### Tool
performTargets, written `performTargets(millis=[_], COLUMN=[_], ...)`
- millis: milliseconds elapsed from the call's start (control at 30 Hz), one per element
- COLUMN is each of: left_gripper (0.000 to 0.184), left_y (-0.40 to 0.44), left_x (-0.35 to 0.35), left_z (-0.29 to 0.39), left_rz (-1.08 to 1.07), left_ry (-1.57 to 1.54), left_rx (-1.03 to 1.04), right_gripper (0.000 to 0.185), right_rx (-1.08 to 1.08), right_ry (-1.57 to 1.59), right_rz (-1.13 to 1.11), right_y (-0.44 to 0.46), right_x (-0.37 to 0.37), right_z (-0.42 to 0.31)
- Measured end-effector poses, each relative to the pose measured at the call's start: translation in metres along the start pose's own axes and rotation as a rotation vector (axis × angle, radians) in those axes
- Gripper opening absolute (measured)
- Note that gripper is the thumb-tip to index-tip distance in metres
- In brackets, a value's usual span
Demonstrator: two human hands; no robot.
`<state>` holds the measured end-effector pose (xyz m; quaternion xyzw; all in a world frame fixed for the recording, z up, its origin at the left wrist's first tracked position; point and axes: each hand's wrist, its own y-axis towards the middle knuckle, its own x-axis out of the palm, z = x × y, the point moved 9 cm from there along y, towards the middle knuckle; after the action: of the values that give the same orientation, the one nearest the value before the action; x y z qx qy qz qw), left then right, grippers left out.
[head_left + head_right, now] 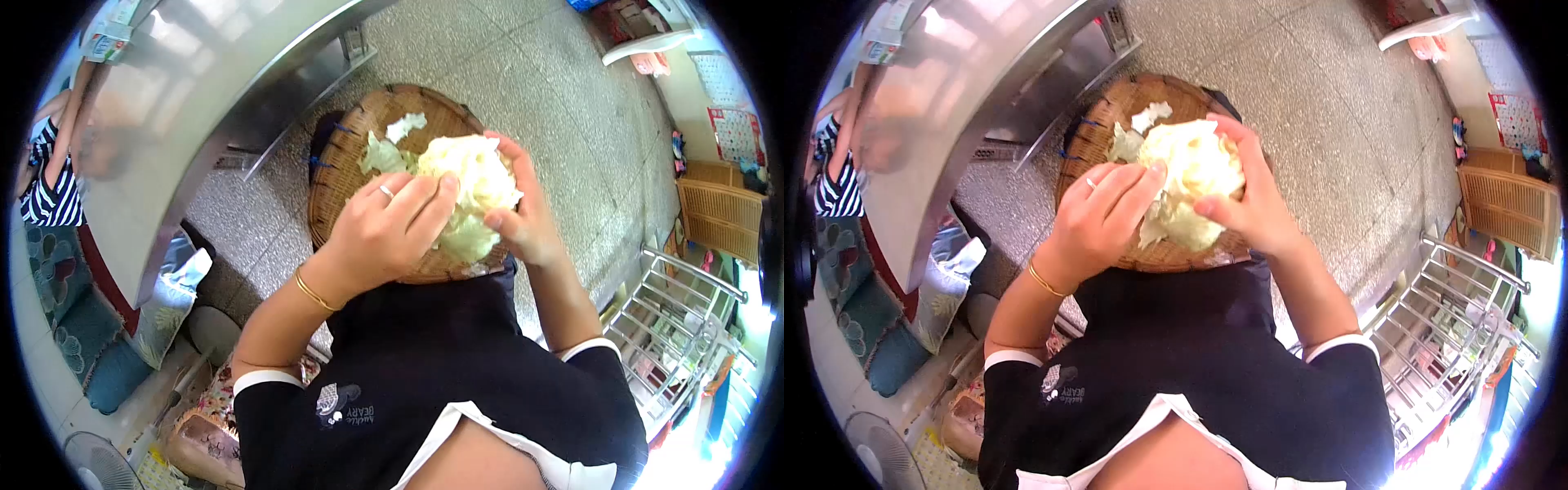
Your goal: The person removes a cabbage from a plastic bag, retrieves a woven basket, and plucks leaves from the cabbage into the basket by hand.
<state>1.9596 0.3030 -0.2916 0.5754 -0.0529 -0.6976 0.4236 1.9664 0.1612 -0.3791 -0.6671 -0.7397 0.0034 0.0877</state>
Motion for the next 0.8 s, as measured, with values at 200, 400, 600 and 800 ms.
performTargets(millis=[200,400,600,800], left_gripper=[0.023,0.051,0.047,0.037], left_y=[-0.009,0.000,0.001,-0.012], left_x=[0.013,0.009,0.008,0.013], left_z=[-0.040,-0.027,-0.014,-0.027], left_rz=[0.164,-0.007,0.209,0.289], left_ry=[-0.777,-0.639,-0.453,-0.461], left_rx=[-0.576,-0.445,-0.317,-0.369], right_gripper=[0.101,0.098,0.099,0.099], right_rx=[-0.055,-0.047,-0.082,-0.117], right_ry=[0.134,0.177,0.157,0.122], right_rz=[-0.033,-0.074,-0.109,-0.090], right_y=[0.005,-0.001,0.000,0.000], right_x=[0.006,0.007,0.006,0.006], right_z=[-0.005,-0.010,-0.014,-0.007])
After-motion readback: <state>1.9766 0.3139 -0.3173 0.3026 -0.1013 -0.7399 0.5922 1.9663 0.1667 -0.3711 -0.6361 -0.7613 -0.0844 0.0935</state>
